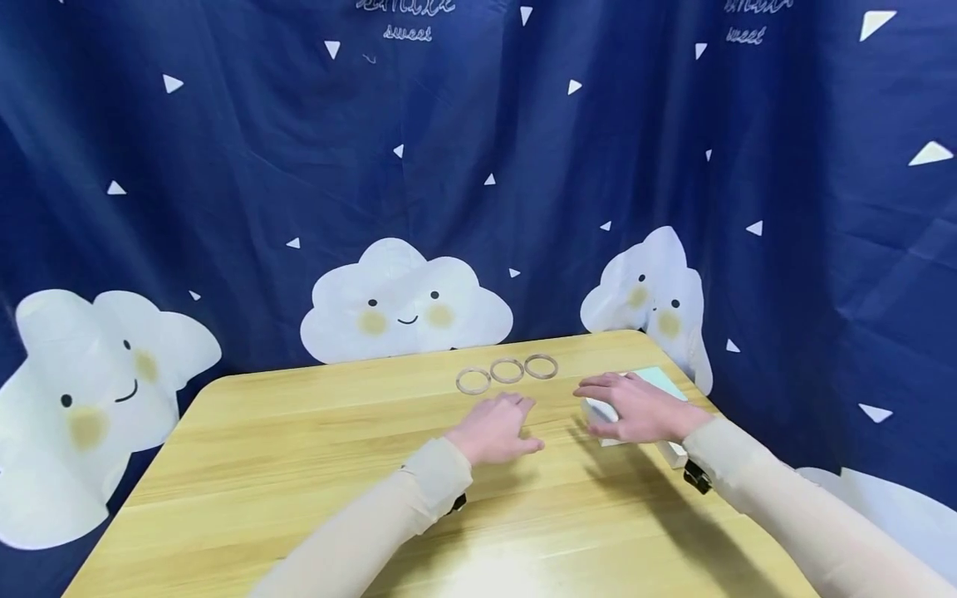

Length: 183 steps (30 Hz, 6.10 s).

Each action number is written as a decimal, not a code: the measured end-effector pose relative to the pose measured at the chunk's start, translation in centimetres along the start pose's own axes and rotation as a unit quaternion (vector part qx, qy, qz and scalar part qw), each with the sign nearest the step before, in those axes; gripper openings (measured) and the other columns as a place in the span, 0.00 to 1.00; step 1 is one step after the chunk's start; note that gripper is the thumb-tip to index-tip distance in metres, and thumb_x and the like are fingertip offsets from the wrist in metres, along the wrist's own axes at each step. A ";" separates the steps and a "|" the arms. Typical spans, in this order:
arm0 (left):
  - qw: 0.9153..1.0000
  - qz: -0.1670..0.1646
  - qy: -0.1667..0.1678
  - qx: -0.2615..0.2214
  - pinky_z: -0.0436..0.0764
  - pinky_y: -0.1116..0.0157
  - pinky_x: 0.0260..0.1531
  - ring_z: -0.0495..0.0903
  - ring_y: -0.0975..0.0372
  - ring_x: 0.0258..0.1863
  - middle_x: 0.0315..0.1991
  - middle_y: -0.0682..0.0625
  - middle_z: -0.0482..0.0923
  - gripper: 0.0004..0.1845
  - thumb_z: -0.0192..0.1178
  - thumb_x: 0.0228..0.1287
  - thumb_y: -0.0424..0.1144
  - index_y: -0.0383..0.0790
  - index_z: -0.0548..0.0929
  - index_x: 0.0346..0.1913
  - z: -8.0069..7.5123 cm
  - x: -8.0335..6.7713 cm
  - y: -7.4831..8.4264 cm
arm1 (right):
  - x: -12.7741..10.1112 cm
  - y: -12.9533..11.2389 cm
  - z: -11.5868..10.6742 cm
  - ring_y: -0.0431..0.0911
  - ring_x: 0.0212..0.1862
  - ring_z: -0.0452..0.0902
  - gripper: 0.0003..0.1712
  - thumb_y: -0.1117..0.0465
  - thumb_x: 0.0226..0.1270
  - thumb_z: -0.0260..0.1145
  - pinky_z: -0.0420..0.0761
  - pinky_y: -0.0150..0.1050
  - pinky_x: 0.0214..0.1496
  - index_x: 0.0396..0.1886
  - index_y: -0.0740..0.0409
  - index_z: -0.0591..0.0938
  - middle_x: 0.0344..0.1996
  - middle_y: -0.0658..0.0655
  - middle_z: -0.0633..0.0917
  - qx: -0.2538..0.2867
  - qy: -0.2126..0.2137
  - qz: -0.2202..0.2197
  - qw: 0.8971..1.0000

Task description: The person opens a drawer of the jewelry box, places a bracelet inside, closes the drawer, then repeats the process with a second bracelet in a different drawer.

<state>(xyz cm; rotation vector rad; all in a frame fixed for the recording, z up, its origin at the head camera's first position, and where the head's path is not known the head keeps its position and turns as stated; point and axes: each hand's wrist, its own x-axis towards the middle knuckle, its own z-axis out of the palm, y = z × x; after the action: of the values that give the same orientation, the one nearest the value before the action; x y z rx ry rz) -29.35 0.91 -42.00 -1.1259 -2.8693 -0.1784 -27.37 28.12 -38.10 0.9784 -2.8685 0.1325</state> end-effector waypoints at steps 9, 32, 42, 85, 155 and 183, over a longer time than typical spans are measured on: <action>1.000 -0.005 -0.009 -0.005 0.70 0.57 0.70 0.68 0.53 0.72 0.73 0.44 0.69 0.45 0.58 0.66 0.66 0.40 0.65 0.76 0.0 1.6 1.7 | -1.3 2.2 0.0 0.59 0.67 0.73 0.35 0.47 0.61 0.71 0.71 0.66 0.60 0.66 0.55 0.79 0.65 0.60 0.79 -0.008 0.013 0.015 1.000; 0.999 -0.036 -0.021 0.005 0.76 0.53 0.60 0.71 0.61 0.65 0.65 0.53 0.73 0.50 0.62 0.54 0.73 0.48 0.65 0.74 1.3 7.9 5.4 | -0.7 6.0 1.0 0.64 0.71 0.66 0.59 0.43 0.41 0.82 0.65 0.72 0.66 0.75 0.54 0.69 0.71 0.63 0.72 -0.009 -0.091 0.085 0.992; 0.998 -0.056 -0.036 0.004 0.74 0.55 0.62 0.69 0.62 0.67 0.65 0.57 0.73 0.49 0.63 0.52 0.75 0.52 0.66 0.73 2.4 9.7 6.6 | -0.5 6.6 1.8 0.62 0.70 0.68 0.62 0.48 0.36 0.84 0.66 0.72 0.64 0.76 0.52 0.68 0.70 0.62 0.74 0.005 -0.116 0.107 0.987; 0.999 -0.049 -0.010 0.013 0.74 0.58 0.58 0.74 0.63 0.59 0.59 0.57 0.78 0.41 0.64 0.56 0.69 0.49 0.73 0.67 2.8 8.2 4.0 | 2.2 4.4 2.0 0.53 0.63 0.72 0.55 0.47 0.41 0.81 0.72 0.62 0.57 0.73 0.50 0.71 0.64 0.55 0.80 -0.012 -0.109 0.081 0.991; 0.993 -0.097 0.002 -0.061 0.65 0.41 0.68 0.65 0.51 0.71 0.71 0.46 0.70 0.50 0.69 0.53 0.62 0.42 0.65 0.76 -0.1 -8.3 -8.3 | 12.8 -9.2 5.5 0.48 0.65 0.70 0.55 0.28 0.51 0.69 0.73 0.53 0.65 0.76 0.47 0.68 0.65 0.52 0.78 -0.058 -0.054 -0.102 0.992; 0.990 -0.112 -0.011 -0.084 0.62 0.36 0.68 0.63 0.49 0.73 0.72 0.46 0.68 0.53 0.69 0.51 0.60 0.41 0.62 0.77 0.3 -9.3 -9.4 | 13.6 -10.4 6.3 0.47 0.61 0.71 0.54 0.25 0.52 0.67 0.74 0.52 0.61 0.74 0.46 0.69 0.61 0.51 0.81 -0.087 -0.060 -0.107 0.989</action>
<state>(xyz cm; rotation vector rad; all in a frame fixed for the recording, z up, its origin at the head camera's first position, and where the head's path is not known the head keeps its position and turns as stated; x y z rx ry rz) -28.91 -12.12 -44.00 -0.8271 -3.0437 -0.4282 -32.14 10.99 -42.10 1.2859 -2.7937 -0.1986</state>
